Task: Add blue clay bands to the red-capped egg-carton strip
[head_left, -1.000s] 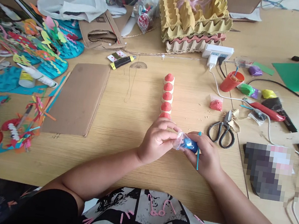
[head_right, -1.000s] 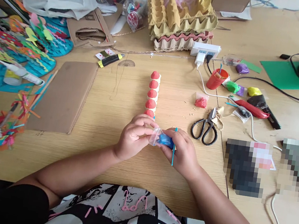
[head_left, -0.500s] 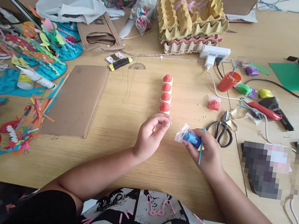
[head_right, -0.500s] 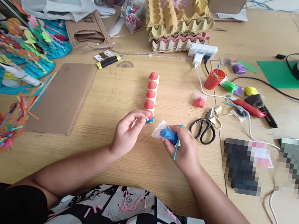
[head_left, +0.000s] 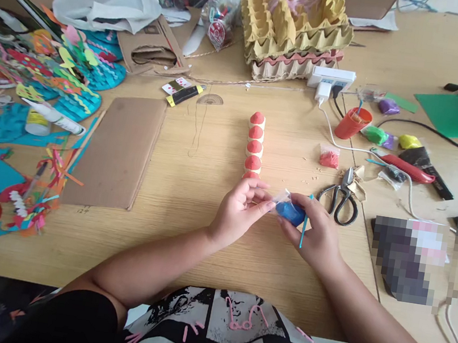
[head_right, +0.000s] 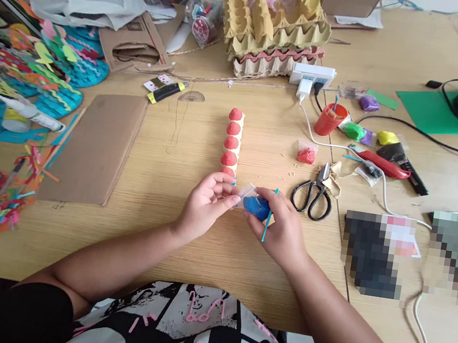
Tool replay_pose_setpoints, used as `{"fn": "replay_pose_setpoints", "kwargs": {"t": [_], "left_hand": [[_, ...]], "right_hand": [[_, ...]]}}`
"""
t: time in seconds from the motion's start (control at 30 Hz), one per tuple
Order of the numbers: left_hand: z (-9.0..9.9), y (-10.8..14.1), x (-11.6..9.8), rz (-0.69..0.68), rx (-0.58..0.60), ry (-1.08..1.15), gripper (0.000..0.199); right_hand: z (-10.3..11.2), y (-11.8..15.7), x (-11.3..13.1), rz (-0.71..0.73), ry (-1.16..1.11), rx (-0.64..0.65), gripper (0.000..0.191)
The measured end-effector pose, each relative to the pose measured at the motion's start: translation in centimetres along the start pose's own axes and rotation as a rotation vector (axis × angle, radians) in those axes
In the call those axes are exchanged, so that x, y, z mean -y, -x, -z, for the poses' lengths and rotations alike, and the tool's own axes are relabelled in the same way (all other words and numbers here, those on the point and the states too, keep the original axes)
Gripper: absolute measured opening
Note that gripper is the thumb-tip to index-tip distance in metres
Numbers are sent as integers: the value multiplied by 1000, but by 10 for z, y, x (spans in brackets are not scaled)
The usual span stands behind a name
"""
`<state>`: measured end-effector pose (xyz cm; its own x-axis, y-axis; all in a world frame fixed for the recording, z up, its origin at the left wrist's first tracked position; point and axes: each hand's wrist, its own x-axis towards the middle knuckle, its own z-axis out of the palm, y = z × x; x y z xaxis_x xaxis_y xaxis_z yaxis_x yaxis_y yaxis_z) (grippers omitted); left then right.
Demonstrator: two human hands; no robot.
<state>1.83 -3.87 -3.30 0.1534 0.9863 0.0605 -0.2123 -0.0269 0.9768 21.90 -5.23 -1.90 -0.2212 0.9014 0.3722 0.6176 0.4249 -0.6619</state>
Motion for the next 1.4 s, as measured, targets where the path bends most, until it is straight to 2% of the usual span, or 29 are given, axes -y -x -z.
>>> {"fn": "replay_pose_setpoints", "kwargs": {"t": [0.1, 0.2, 0.27, 0.3, 0.37, 0.6, 0.9, 1.03, 1.17, 1.2, 1.3, 1.37, 1.4], "left_hand": [[3, 0, 1, -95, 17, -140, 30], [8, 0, 0, -370, 94, -477, 23], [11, 0, -2, -602, 111, -747, 20], [12, -1, -2, -671, 108, -828, 19], [12, -2, -4, -716, 90, -874, 18], [11, 0, -3, -579, 8, -673, 19], [8, 0, -2, -297, 6, -353, 16], [6, -1, -2, -110, -25, -219, 18], [5, -5, -7, 73, -22, -58, 24], [4, -6, -8, 104, -19, -33, 25], [3, -6, -9, 134, -8, -21, 27], [3, -4, -9, 109, -7, -61, 25], [3, -2, -8, 80, -4, -89, 24]], "right_hand": [[2, -1, 5, -178, -252, 115, 42], [3, -2, 10, -358, -446, 249, 36], [3, -2, 12, -387, -457, 261, 34], [3, -1, 12, -386, -446, 249, 33], [1, -1, 12, -383, -445, 217, 31], [-2, 1, 11, -424, -610, 149, 29], [2, -4, 7, -474, -538, 97, 30], [5, -8, -1, -480, -381, 225, 29], [12, -11, -16, -369, -77, 310, 26], [14, -12, -18, -323, 25, 268, 23], [17, -11, -14, -119, 270, -30, 22], [17, -8, -3, -3, 224, -109, 20], [15, -7, 3, 35, 141, -90, 20]]}}
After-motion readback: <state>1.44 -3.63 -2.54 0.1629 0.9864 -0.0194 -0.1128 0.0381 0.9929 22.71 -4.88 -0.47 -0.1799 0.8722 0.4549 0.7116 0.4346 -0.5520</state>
